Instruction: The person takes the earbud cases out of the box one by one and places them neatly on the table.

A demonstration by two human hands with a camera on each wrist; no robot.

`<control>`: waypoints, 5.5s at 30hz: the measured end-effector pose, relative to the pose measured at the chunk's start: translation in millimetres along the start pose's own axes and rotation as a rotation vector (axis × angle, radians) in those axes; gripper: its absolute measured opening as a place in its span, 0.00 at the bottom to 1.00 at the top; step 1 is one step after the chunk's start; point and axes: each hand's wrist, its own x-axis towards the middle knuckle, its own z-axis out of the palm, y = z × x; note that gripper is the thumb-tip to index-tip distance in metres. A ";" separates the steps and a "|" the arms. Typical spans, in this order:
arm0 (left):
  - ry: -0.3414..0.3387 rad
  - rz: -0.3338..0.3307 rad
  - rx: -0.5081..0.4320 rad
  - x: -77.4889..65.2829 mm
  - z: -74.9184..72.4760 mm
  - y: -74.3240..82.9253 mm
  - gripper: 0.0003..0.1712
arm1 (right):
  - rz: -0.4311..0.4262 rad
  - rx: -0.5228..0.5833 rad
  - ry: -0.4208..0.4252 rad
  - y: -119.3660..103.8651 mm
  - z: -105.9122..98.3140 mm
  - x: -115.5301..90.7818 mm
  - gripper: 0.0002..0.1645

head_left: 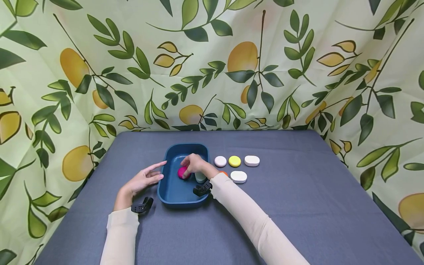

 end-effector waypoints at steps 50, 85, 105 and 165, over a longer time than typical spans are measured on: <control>-0.002 0.024 -0.006 0.1 -0.3 0.5 0.39 | -0.130 0.093 0.155 -13.8 -40.1 -45.3 0.31; -0.003 0.021 0.010 -0.7 -0.5 0.5 0.39 | -0.102 0.110 0.298 79.3 -76.1 -129.8 0.31; -0.003 0.009 0.029 -1.3 0.3 2.7 0.39 | -0.013 0.066 0.372 143.0 -90.2 -168.3 0.31; -0.001 0.019 0.011 -0.6 -0.7 1.9 0.39 | -0.095 0.133 0.301 94.1 -80.6 -160.3 0.30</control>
